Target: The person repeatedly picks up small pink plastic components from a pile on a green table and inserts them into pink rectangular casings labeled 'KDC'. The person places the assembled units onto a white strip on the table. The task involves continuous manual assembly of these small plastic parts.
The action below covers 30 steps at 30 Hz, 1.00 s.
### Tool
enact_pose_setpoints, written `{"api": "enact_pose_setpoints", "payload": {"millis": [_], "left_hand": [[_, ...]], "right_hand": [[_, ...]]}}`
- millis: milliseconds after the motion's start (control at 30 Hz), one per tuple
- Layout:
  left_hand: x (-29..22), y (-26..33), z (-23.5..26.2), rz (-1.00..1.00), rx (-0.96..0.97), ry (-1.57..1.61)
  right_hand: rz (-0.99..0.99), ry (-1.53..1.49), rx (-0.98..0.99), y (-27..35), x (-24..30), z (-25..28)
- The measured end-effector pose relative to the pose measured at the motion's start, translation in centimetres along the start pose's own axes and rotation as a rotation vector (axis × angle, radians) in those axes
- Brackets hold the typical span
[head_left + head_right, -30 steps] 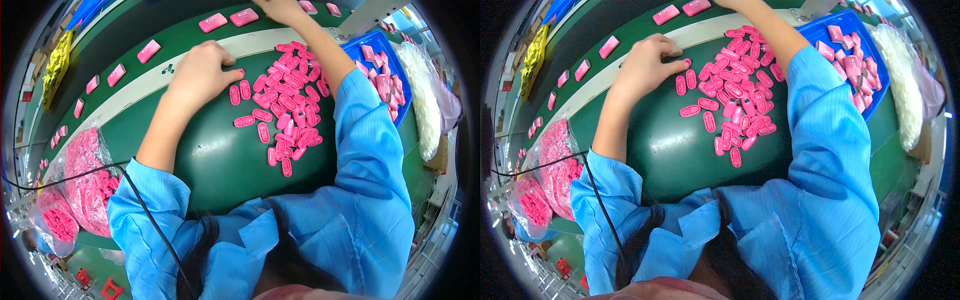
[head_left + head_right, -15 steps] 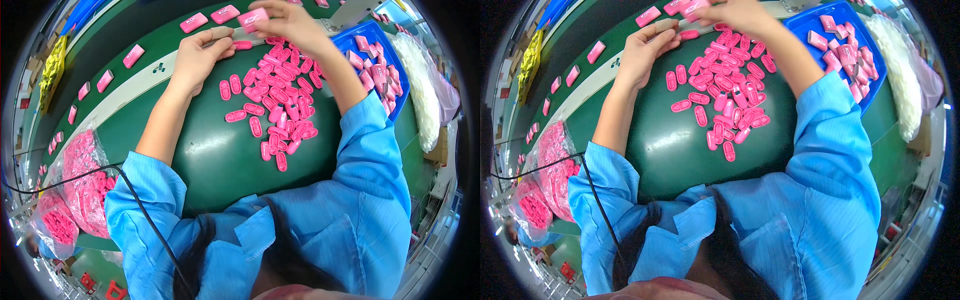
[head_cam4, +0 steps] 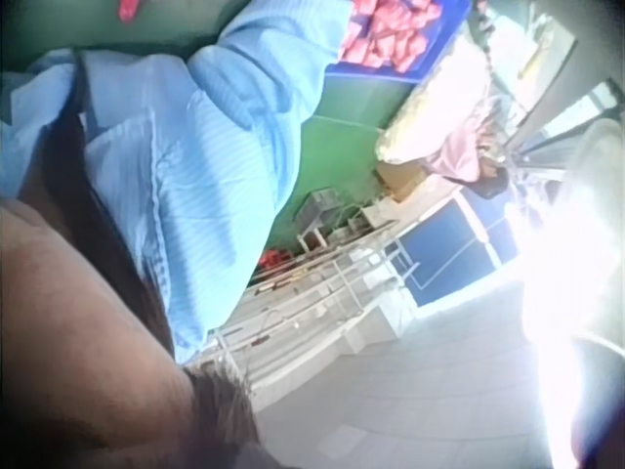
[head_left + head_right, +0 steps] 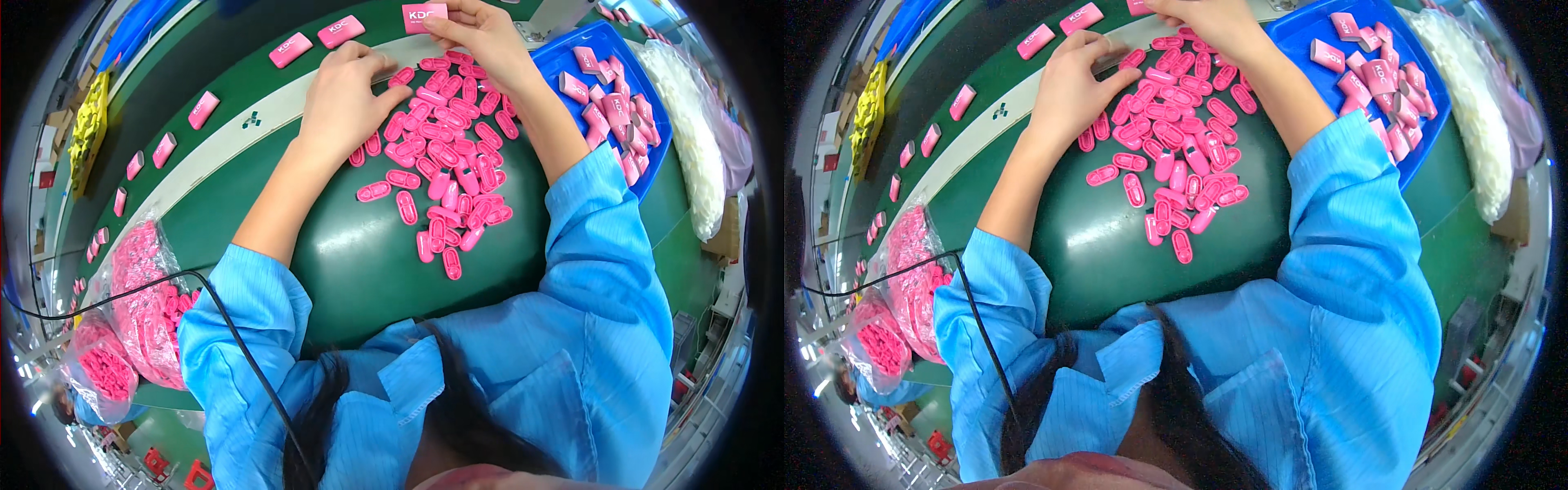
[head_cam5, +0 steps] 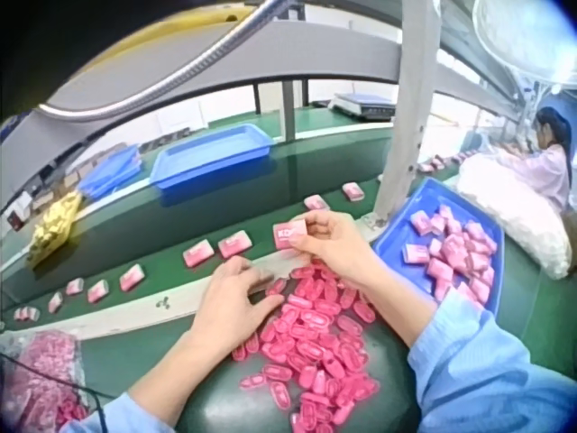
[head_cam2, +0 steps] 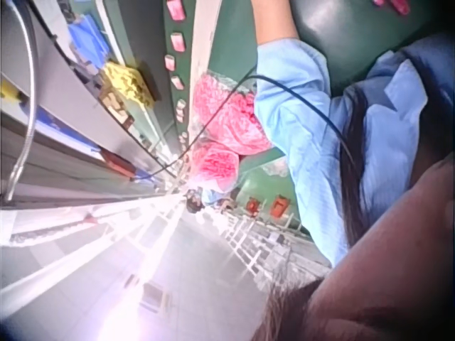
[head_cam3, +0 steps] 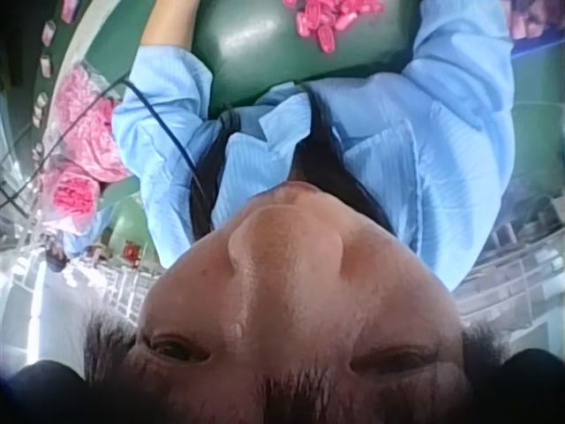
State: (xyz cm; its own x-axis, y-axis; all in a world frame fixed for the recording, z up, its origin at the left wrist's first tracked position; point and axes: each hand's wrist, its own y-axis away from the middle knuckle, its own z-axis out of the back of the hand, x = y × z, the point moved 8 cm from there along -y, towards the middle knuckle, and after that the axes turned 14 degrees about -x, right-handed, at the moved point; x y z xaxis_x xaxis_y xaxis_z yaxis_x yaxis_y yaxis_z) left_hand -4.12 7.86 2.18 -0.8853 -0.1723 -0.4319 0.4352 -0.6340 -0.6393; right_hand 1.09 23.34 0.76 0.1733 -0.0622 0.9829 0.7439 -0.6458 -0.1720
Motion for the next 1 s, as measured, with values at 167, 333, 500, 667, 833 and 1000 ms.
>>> {"api": "enact_pose_setpoints", "payload": {"millis": [167, 333, 500, 667, 833, 1000], "left_hand": [[0.8, -0.2, 0.4, 0.128, 0.081, 0.010], [3.6, 0.4, 1.2, 0.507, 0.088, 0.438], [6.0, 1.8, 0.2, 0.831, 0.068, 0.951], [5.7, 1.8, 0.5, 0.858, -0.046, 1.017], [5.1, 1.9, 0.6, 0.787, -0.080, 0.934], [4.3, 1.3, 1.7, 0.653, -0.100, 0.750]], "right_hand": [[-0.116, -0.041, -0.030, 0.1, -1.9, 0.7], [-0.075, 0.007, 0.115, 2.0, -1.7, -3.1], [-0.028, 0.061, 0.140, 2.6, -1.1, -4.0], [-0.070, 0.085, 0.120, 2.7, -0.8, -3.6], [-0.065, 0.111, 0.202, 2.9, -0.9, -4.3], [-0.046, 0.061, 0.182, 3.1, -0.6, -4.2]]}}
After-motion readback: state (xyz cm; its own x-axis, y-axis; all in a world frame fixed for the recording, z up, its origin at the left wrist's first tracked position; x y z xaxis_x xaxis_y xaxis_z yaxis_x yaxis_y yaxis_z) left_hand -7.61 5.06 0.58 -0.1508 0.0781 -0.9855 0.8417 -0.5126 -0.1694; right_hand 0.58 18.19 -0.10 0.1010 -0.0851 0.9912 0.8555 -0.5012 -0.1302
